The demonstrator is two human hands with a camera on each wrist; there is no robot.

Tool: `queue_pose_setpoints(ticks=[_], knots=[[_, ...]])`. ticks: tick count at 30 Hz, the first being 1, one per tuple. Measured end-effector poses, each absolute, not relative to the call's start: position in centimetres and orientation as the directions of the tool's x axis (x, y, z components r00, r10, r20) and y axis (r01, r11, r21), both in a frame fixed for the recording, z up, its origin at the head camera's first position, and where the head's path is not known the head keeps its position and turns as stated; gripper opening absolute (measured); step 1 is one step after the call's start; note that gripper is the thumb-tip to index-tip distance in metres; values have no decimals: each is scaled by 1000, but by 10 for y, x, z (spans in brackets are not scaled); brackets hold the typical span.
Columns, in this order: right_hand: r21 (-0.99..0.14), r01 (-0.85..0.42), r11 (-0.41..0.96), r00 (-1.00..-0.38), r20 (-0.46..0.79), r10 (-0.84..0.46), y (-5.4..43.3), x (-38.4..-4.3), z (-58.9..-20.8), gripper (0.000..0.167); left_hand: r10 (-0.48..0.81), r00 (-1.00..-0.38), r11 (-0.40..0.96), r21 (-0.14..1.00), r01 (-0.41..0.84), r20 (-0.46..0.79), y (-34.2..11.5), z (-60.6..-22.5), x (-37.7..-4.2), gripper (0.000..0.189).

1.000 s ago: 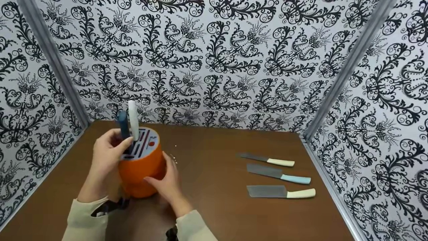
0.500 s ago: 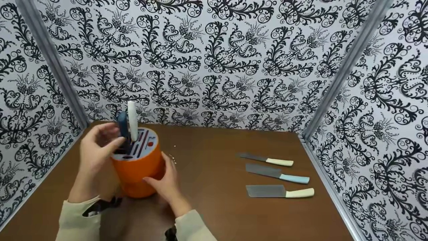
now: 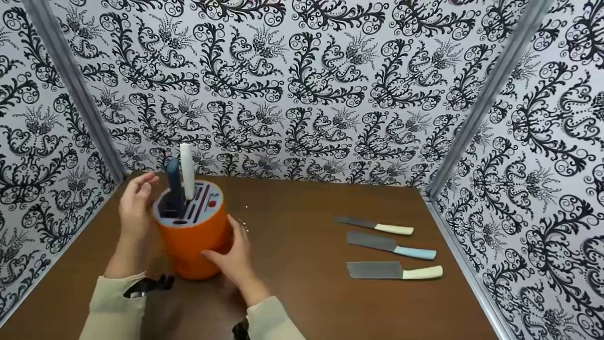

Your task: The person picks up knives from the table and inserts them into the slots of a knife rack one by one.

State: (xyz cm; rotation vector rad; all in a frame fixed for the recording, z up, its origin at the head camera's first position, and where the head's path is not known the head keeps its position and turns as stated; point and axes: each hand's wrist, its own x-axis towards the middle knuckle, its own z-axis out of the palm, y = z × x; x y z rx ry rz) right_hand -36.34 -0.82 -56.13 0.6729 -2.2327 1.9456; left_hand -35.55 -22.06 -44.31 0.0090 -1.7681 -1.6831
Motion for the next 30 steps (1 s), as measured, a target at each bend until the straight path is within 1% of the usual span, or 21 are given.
queue_pose_setpoints(ticks=[5, 9, 13, 16, 20, 23, 26, 30], knots=[[-919, -385, 85, -901, 354, -251, -7, -364, -559, 92, -402, -823, 202, 915, 348, 402, -223, -457, -365, 45], [-920, -385, 73, -900, 357, -248, -6, -365, -558, 91, -350, -865, 128, 933, 335, 359, -226, -468, -370, 49], [-922, -384, 56, -899, 360, -248, -6, -365, -557, 92, -297, -890, 61, 937, 344, 347, -228, -479, -372, 55], [-924, -379, 55, -903, 355, -243, -7, -365, -558, 93, -271, -890, 13, 926, 376, 366, -229, -488, -374, 55], [-930, -362, 64, -909, 337, -244, -8, -362, -560, 93, -255, -881, -95, 897, 433, 398, -233, -499, -377, 54], [-932, -356, 69, -913, 331, -239, -9, -362, -560, 92, -225, -877, -140, 876, 461, 426, -236, -506, -379, 55], [-930, -360, 75, -913, 335, -234, -10, -362, -560, 91, -202, -871, -158, 863, 480, 447, -237, -510, -381, 56], [-930, -359, 80, -914, 333, -232, -10, -362, -560, 91, -214, -873, -159, 866, 474, 439, -237, -512, -382, 55]])
